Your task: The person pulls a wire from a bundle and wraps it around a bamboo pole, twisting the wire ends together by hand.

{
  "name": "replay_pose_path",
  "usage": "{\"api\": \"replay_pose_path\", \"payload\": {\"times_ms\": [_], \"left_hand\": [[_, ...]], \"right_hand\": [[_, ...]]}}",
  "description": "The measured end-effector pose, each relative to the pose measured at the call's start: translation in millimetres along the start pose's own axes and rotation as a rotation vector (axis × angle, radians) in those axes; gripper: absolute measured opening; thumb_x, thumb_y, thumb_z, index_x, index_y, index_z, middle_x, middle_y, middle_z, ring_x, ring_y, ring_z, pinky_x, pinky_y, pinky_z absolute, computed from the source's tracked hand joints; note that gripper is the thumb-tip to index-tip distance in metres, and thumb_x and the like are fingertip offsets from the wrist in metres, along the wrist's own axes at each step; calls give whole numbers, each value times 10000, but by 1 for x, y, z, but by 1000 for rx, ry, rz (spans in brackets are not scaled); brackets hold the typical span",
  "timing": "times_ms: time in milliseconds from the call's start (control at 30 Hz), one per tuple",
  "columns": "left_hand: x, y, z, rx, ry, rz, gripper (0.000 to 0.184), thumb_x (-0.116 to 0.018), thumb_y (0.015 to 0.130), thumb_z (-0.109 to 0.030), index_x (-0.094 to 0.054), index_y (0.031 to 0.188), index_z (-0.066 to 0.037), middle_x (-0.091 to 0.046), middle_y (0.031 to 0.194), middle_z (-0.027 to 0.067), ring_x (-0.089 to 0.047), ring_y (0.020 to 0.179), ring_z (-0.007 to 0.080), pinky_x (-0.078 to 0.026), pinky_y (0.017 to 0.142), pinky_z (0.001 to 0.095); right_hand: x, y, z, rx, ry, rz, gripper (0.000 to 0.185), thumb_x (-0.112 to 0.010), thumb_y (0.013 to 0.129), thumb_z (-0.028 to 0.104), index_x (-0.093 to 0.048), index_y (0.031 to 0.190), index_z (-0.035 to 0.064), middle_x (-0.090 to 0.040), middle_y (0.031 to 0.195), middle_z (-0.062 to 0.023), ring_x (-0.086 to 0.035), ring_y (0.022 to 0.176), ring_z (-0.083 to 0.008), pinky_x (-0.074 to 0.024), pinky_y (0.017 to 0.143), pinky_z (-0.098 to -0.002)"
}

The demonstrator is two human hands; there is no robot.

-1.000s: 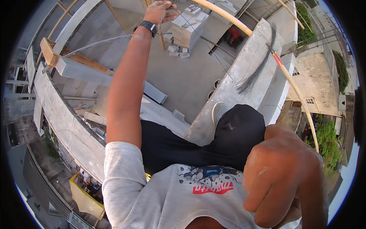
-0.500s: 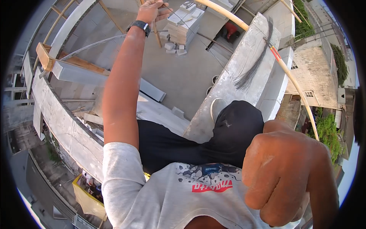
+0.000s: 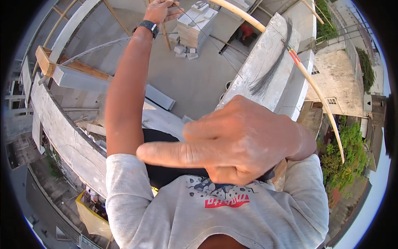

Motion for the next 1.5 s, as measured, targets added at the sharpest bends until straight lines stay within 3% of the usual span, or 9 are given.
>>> {"api": "replay_pose_path", "payload": {"times_ms": [100,200,433,467,633,767,1167,1200,1500], "left_hand": [[-10,-6,-3,37,-5,-40,166,-574,984,-211,-546,1085,-82,-672,996,77,-715,813,266,-610,678,417],[-11,-20,-22,-23,-17,-30,179,-570,982,-198,-538,1103,-71,-677,960,98,-717,772,253,-616,646,395],[-87,-41,-65,-128,-83,122,144,-550,956,-129,-546,1031,-6,-674,858,131,-707,654,241,-599,527,360],[-113,-61,-69,-147,-29,162,166,-541,983,-142,-532,1076,-4,-685,945,150,-719,779,283,-620,643,351],[-166,-65,-70,-160,-90,239,192,-545,999,-130,-525,1128,11,-699,1035,188,-730,900,332,-644,742,339],[-163,-50,-78,-192,-233,335,146,-548,943,-96,-523,1037,13,-668,815,140,-700,631,274,-585,501,377],[-126,-35,-90,-436,115,247,170,-557,927,-79,-568,1065,21,-678,876,157,-695,673,259,-604,556,377],[-129,-44,-84,-211,-180,304,138,-549,941,-88,-575,1047,-4,-672,856,139,-695,681,239,-609,572,354],[-95,-28,-81,-272,-308,195,147,-535,950,-28,-500,1089,-1,-669,905,165,-696,702,228,-594,558,332]], "right_hand": [[-7,-2,-29,-193,-125,204,528,-637,796,85,-588,1321,123,-600,740,-65,-625,630,-258,-485,556,-386],[37,-1,-60,-291,-207,-83,435,-682,847,92,-649,1281,99,-540,693,-1,-459,544,-113,-387,528,-276],[105,-50,-156,-660,-226,-621,366,-660,938,243,-648,1240,37,-593,804,35,-512,680,-52,-405,601,-213],[110,-54,-161,-658,-297,-697,370,-648,952,253,-642,1243,25,-596,825,42,-499,682,-52,-408,614,-209],[98,-53,-193,-730,-40,-739,350,-594,994,261,-629,1251,26,-586,840,33,-477,688,-34,-398,620,-200],[90,-54,-199,-718,293,-778,301,-540,1022,209,-625,1237,15,-488,736,60,-390,632,-16,-299,546,-178],[84,-33,-193,-689,143,-714,286,-548,1021,206,-652,1184,-5,-347,653,98,-284,576,-4,-208,501,-196],[85,-34,-194,-689,140,-722,286,-548,1021,206,-652,1184,-5,-347,653,98,-284,576,-4,-208,501,-196],[80,-35,-193,-698,135,-584,223,-566,1002,189,-674,1059,1,-417,683,83,-340,593,-8,-254,516,-191]]}}
Point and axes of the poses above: each hand's wrist, its own y-axis towards the middle knuckle, its own x-axis out of the back of the hand, z = x × y, the point moved 8 cm from there along y, towards the middle knuckle
